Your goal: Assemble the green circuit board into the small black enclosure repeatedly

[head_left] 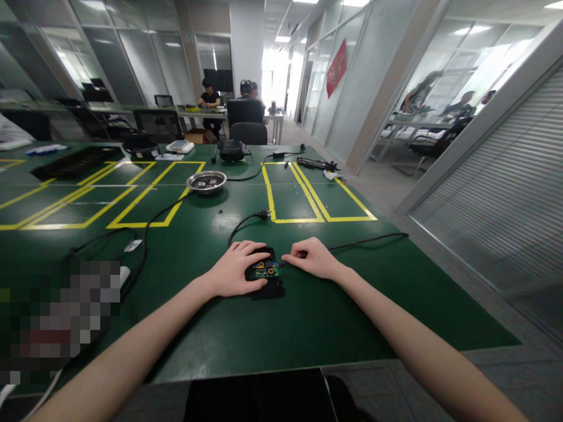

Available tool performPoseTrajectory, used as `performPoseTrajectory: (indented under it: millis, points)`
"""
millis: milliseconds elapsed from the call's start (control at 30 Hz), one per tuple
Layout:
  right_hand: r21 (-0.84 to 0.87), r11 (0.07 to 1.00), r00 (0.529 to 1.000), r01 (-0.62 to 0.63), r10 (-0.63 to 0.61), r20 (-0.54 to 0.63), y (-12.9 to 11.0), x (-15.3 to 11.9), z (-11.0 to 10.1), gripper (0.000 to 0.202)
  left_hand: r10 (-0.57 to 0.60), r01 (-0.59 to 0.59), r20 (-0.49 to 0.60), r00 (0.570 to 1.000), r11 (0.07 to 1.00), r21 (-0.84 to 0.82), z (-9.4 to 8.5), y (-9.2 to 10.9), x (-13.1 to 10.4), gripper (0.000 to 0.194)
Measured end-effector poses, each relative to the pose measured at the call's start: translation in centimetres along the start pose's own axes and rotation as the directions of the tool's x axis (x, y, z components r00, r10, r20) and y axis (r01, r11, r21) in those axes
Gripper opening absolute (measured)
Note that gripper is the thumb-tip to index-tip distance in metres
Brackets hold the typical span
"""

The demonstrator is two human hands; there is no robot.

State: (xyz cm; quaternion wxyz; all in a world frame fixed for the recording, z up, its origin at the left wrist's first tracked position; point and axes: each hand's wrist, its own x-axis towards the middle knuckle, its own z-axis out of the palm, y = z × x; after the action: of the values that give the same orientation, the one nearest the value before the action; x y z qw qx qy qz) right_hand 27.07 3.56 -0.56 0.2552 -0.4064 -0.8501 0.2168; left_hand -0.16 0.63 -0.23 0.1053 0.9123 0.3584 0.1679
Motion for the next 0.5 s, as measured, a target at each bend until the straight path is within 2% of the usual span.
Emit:
performPoseTrajectory:
  millis: [500]
  points:
    - [0.053,0.999,0.999,0.013,-0.010,-0.047,0.62,0.36,0.78,0.049,0.034,-0.035,0.016,0.999,0.999,0.022,0.36,-0.92,0.45,0.070]
